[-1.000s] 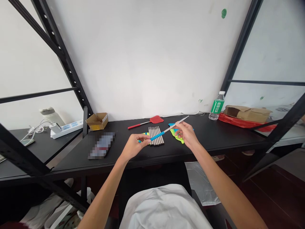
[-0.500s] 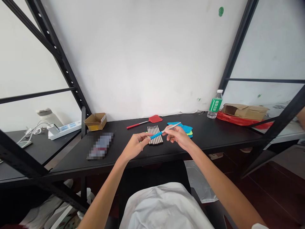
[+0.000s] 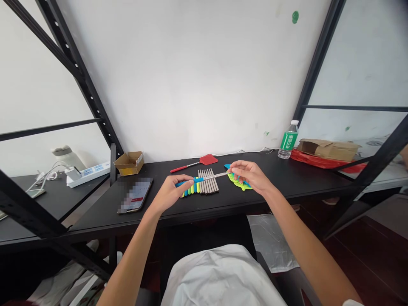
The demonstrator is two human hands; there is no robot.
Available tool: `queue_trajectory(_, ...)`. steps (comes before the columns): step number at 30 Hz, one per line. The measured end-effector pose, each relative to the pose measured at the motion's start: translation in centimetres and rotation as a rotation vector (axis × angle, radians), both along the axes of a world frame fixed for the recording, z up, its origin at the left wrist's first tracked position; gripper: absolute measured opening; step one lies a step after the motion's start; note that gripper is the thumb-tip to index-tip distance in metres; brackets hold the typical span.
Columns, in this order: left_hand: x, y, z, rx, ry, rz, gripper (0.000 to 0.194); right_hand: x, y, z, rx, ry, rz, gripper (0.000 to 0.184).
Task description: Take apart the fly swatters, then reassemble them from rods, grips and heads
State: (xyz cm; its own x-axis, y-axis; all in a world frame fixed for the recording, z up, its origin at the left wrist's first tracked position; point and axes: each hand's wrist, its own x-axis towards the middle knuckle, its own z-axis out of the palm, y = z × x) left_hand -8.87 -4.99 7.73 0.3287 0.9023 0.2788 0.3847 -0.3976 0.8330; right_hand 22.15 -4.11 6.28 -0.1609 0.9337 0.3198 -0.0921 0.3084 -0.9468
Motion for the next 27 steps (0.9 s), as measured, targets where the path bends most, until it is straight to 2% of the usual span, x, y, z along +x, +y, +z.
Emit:
queue_trajectory(5, -0.2, -0.3, 0.5, 0.009, 0.016, -0.006, 0.043, 0.1, -0.4, 0.5, 0.062, -0.238, -0.002, 0.032)
queue_trajectory(11, -0.8, -0.5, 0.9, 0.003, 0.001, 0.003, 0.041, 0.0, -1.1, 1.0, 0.113, -0.381, -0.027, 0.035)
queue_trajectory(20, 0.1, -1.4, 1.6, 0.057, 0.040, 0.018, 0.033, -0.5, -1.2, 0.9, 0.176, -0.452, -0.110, 0.030)
queue_trajectory(27, 0.2, -0.8, 1.1, 0.070, 0.037, 0.024, 0.034, -0.7, -0.7, 0.6, 0.231, -0.475, -0.123, 0.024)
